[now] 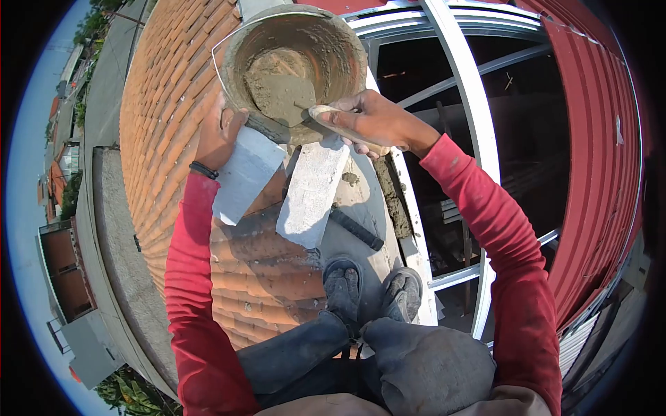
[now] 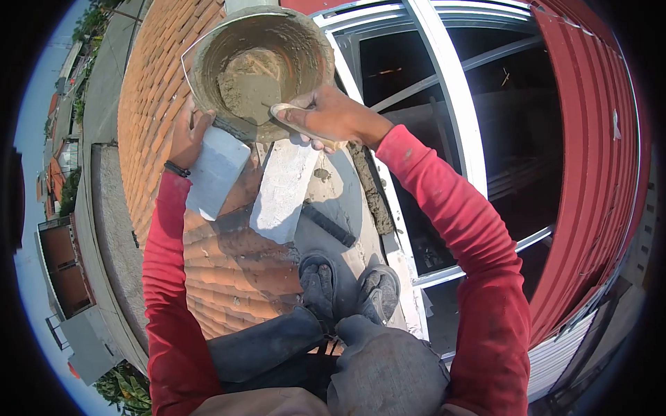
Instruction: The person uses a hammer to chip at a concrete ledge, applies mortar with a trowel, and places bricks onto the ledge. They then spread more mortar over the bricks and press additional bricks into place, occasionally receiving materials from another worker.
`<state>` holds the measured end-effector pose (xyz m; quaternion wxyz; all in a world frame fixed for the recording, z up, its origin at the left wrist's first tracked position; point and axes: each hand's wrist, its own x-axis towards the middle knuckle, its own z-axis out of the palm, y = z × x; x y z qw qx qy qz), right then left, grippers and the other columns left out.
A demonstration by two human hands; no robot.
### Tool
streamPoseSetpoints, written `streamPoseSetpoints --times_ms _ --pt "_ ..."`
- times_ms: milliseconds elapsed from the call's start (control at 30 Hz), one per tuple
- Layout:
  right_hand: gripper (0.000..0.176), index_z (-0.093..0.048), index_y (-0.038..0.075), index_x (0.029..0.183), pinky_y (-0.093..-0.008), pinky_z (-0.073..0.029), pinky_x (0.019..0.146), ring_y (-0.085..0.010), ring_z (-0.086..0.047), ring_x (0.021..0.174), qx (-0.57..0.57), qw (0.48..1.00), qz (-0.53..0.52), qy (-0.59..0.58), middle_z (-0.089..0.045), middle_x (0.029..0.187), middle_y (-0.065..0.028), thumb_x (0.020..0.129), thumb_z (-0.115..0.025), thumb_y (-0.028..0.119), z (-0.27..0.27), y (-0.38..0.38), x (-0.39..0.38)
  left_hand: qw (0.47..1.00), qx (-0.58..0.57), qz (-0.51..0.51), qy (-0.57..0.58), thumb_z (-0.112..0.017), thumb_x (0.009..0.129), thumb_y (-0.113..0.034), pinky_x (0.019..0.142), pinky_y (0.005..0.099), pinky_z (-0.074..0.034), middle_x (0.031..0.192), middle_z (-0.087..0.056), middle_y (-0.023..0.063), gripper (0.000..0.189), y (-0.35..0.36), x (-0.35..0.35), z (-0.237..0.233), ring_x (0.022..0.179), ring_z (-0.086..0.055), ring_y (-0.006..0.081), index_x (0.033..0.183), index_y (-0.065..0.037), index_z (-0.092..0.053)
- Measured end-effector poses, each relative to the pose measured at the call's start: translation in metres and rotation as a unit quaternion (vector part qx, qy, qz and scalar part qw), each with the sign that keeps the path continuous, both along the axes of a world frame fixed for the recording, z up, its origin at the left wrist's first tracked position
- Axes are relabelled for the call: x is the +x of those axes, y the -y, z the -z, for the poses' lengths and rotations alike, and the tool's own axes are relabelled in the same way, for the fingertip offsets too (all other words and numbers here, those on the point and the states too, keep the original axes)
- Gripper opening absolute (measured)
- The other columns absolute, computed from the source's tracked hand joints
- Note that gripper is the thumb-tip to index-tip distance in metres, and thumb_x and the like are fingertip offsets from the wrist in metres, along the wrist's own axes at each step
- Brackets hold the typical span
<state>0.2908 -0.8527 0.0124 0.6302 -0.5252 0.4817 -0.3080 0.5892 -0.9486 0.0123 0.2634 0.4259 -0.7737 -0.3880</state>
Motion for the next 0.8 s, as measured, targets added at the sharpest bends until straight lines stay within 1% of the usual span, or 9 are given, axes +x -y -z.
streamPoseSetpoints --times_ms 167,267,367,533,567,600,633,667,800 --pt "0.033 -0.065 -0.003 0.106 -0.0247 -0.042 0.037 -0.0105 -0.053 0.045 0.09 0.965 0.08 0.235 -0.062 0.071 -0.0079 0.094 -0.06 0.028 -0.018 -0.021 0.007 0.977 0.084 -0.136 -0.138 -0.051 0.097 -0.026 0.094 0.0313 -0.046 0.117 -0.064 0.0096 0.043 0.021 0.032 0.028 0.103 -0.063 0.0179 0.13 0.002 -0.053" --pt "0.032 -0.065 -0.002 0.109 -0.0241 -0.042 0.037 -0.0103 -0.054 0.047 0.018 0.963 0.139 0.229 -0.064 0.075 -0.0079 0.094 -0.057 0.025 -0.049 -0.032 -0.013 0.941 0.165 -0.194 -0.224 -0.052 0.096 -0.023 0.097 0.0301 -0.044 0.119 -0.064 0.0083 0.04 0.037 0.054 0.059 0.108 -0.06 0.0181 0.127 0.002 -0.056" --pt "0.035 -0.065 0.0 0.118 -0.0237 -0.044 0.044 -0.0093 -0.056 0.053 -0.087 0.959 0.232 0.14 -0.064 0.076 -0.0055 0.093 -0.057 0.022 -0.078 -0.039 -0.03 0.916 0.223 -0.225 -0.245 -0.053 0.096 -0.026 0.09 0.0297 -0.047 0.112 -0.066 0.0072 0.04 0.05 0.067 0.082 0.101 -0.063 0.0169 0.124 0.001 -0.059" --pt "0.049 -0.056 -0.004 0.132 -0.0307 -0.052 0.06 -0.019 -0.064 0.062 -0.254 0.864 0.383 -0.204 -0.07 0.087 -0.0152 0.09 -0.061 0.022 -0.014 -0.012 -0.018 0.92 0.221 -0.221 -0.238 -0.056 0.096 -0.026 0.086 0.0298 -0.048 0.113 -0.065 0.0065 0.041 0.051 0.059 0.083 0.097 -0.064 0.0161 0.124 0.003 -0.058" --pt "0.051 -0.055 -0.004 0.131 -0.0404 -0.055 0.07 -0.0347 -0.07 0.074 -0.295 0.822 0.409 -0.264 -0.07 0.094 -0.0257 0.087 -0.063 0.021 0.012 -0.005 -0.007 0.936 0.192 -0.205 -0.212 -0.055 0.097 -0.025 0.086 0.0297 -0.048 0.114 -0.064 0.007 0.04 0.063 0.072 0.096 0.098 -0.064 0.0162 0.125 0.004 -0.058" --pt "0.047 -0.057 -0.003 0.126 -0.0468 -0.054 0.076 -0.0448 -0.067 0.085 -0.255 0.838 0.371 -0.31 -0.067 0.095 -0.031 0.085 -0.064 0.019 0.041 0.005 -0.002 0.936 0.19 -0.207 -0.212 -0.055 0.097 -0.025 0.086 0.0297 -0.048 0.114 -0.064 0.007 0.04 0.061 0.073 0.092 0.098 -0.064 0.0162 0.125 0.004 -0.058" --pt "0.044 -0.054 -0.005 0.121 -0.0498 -0.054 0.072 -0.046 -0.066 0.078 -0.25 0.826 0.318 -0.393 -0.066 0.082 -0.0297 0.083 -0.064 0.016 0.07 0.012 0.0 0.944 0.181 -0.198 -0.193 -0.054 0.098 -0.028 0.086 0.0292 -0.048 0.114 -0.065 0.0082 0.041 0.059 0.07 0.087 0.096 -0.064 0.0164 0.124 0.004 -0.058" --pt "0.046 -0.053 -0.005 0.122 -0.0497 -0.055 0.072 -0.0451 -0.067 0.078 -0.194 0.848 0.283 -0.403 -0.066 0.085 -0.0295 0.083 -0.065 0.015 0.085 0.016 0.002 0.951 0.173 -0.189 -0.174 -0.053 0.099 -0.03 0.086 0.0288 -0.048 0.113 -0.066 0.0094 0.043 0.057 0.066 0.08 0.095 -0.064 0.0166 0.124 0.004 -0.058" --pt "0.044 -0.056 -0.005 0.122 -0.0466 -0.055 0.07 -0.0436 -0.067 0.077 -0.37 0.814 0.404 -0.196 -0.067 0.085 -0.0289 0.083 -0.065 0.015 0.026 0.008 0.02 0.95 0.216 -0.205 -0.092 -0.048 0.101 -0.039 0.085 0.0278 -0.048 0.107 -0.07 0.0126 0.049 0.036 0.048 0.041 0.089 -0.065 0.0172 0.121 0.004 -0.059"
